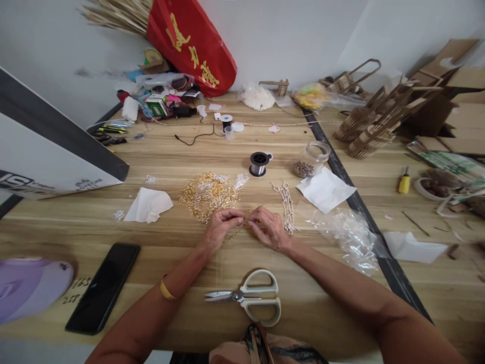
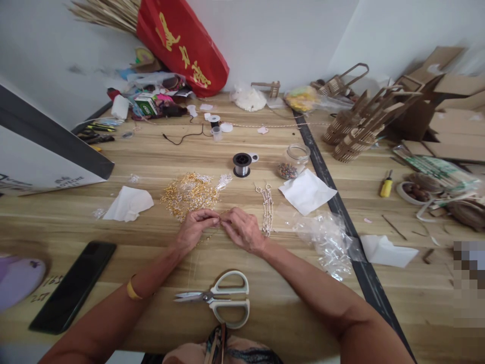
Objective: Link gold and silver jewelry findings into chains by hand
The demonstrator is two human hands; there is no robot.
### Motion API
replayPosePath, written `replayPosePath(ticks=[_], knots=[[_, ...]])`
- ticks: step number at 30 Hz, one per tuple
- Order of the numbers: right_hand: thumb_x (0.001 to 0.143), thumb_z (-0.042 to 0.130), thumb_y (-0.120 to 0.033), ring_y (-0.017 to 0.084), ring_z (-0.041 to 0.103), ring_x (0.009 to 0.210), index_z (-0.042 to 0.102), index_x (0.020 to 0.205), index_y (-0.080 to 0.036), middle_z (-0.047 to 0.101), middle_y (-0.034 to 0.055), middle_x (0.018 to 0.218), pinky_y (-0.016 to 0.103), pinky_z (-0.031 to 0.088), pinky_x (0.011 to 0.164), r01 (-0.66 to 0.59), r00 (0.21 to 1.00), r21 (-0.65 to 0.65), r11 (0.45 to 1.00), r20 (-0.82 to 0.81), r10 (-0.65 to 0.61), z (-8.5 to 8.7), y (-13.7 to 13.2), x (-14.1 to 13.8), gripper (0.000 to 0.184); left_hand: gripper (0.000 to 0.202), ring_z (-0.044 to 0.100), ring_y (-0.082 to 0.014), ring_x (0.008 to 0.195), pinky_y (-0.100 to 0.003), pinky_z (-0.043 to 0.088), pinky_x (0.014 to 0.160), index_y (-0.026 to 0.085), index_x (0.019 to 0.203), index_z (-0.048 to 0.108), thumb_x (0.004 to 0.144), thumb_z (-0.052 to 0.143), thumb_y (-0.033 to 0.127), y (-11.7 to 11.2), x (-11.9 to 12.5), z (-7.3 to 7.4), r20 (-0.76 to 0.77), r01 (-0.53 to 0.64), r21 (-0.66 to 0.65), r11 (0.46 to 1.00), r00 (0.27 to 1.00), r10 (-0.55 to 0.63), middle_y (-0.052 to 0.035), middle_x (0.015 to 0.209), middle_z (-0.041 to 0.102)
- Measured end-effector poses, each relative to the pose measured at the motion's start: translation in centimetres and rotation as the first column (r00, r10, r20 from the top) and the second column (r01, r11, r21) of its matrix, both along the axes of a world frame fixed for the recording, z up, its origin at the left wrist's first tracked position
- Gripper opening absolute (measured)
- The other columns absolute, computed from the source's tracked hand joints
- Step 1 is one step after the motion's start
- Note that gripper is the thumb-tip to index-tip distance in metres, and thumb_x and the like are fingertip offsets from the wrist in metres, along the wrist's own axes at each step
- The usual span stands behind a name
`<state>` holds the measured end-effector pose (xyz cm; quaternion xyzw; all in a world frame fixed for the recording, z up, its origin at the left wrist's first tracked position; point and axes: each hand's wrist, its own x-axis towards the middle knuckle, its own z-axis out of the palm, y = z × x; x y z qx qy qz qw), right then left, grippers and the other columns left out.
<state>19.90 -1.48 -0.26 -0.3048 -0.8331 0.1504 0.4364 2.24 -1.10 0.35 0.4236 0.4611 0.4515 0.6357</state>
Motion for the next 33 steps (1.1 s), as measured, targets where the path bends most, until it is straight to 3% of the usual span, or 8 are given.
replayPosePath(ticks=[6,20,33], knots=[[0.089,0.048,-0.016,0.015,0.057,0.075,0.052,0.094,-0.019,0.059,0.0054,0.082,0.025,0.046,0.064,0.008,1.0,0.005,1.0,0.009,-0.008,0.0,0.0,0.0,0.007,0.016,0.059,-0.0118,0.059,-0.025,0.046,0.064,0.014,0.069,0.07,0.056,0.077,0.021,-0.1,0.2,0.4,0.007,-0.01,-0.001,1.0,1.0,0.01,-0.0005,0.061,0.067],[0.089,0.049,-0.017,0.015,0.056,0.075,0.052,0.092,-0.019,0.059,0.0056,0.082,0.026,0.046,0.064,0.013,1.0,-0.007,1.0,0.02,-0.013,-0.1,0.0,0.1,0.005,0.01,0.058,-0.0119,0.061,-0.022,0.045,0.061,0.014,0.067,0.069,0.06,0.073,0.019,-0.3,0.4,1.5,-0.141,-0.019,0.105,0.994,0.989,0.034,-0.0012,0.063,0.066],[0.09,0.048,-0.017,0.015,0.057,0.076,0.052,0.093,-0.02,0.06,0.0056,0.083,0.026,0.047,0.066,-0.008,1.0,-0.024,1.0,0.0,0.008,0.1,0.1,0.0,0.006,0.016,0.06,-0.0133,0.063,-0.024,0.046,0.065,0.015,0.072,0.073,0.058,0.077,0.022,-0.1,0.1,0.4,-0.061,0.002,0.055,0.998,0.998,0.001,-0.002,0.066,0.069]])
